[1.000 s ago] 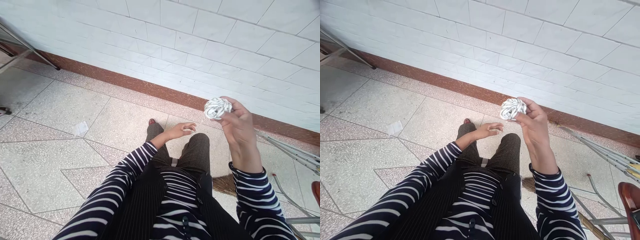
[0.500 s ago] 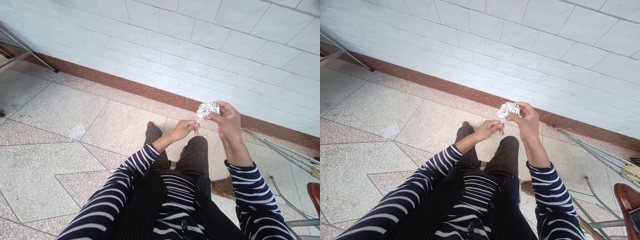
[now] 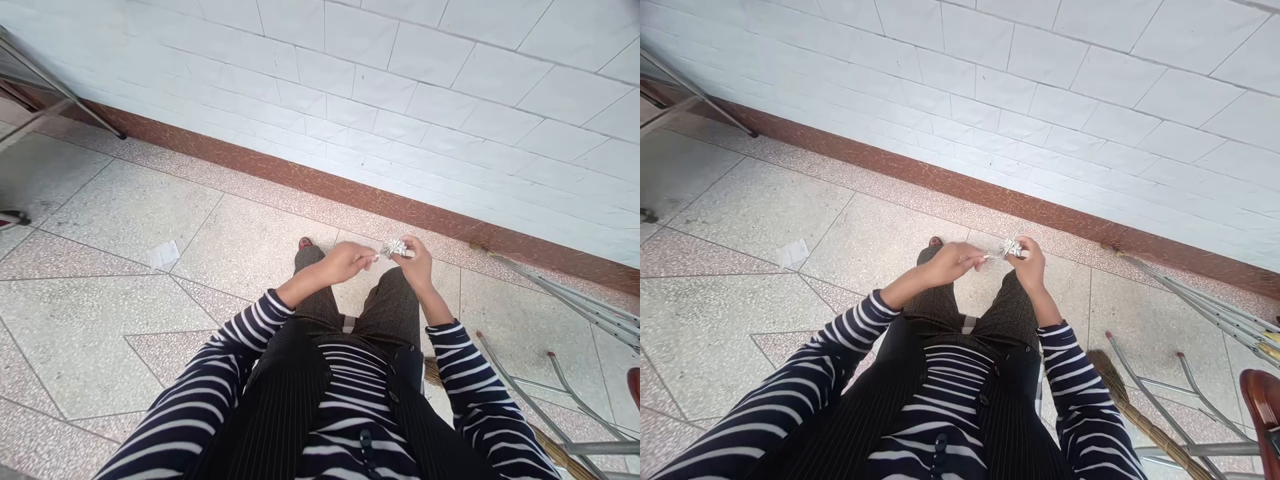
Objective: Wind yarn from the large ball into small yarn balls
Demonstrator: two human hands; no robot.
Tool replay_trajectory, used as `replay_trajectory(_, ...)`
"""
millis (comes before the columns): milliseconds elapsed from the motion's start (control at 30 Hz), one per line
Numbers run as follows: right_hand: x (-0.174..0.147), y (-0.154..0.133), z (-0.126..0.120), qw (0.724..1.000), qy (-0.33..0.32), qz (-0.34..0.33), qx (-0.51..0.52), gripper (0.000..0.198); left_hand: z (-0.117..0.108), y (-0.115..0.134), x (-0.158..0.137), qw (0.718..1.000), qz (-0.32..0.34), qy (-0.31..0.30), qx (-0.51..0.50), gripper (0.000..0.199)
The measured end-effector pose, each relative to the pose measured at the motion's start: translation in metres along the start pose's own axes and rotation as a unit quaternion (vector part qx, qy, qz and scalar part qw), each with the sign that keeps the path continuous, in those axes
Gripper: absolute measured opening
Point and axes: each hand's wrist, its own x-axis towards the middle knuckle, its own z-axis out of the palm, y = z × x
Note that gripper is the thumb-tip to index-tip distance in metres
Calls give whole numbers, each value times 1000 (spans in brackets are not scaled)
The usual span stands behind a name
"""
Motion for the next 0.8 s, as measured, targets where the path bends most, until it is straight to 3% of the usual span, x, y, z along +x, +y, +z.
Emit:
replay_trajectory(133,-29,8,6,990,-114,43,66,45,-6,-17,32,998,5,46,50,38)
replay_trajectory(267,-46,-4,-2,967,-184,86,154,47,14,-45,51,999,-21,34,34,35)
replay_trajectory(367,-38,-16,-12,957,-155,97,227,50,40,-64,50,999,-45,8,2,32)
replay_trajectory(467,-14,-23,-17,952,-71,74,290,51,57,-76,41,998,-55,-29,-30,29)
replay_trajectory(633,24,-16,-6,985,126,8,117,51,45,-66,36,992,-43,-98,-64,30)
replay_trajectory(700,27,-10,2,989,133,10,70,51,30,-54,41,993,-32,-93,-59,31)
replay_trajectory(800,20,-4,10,997,46,39,50,46,10,-39,53,999,-17,-45,-4,30)
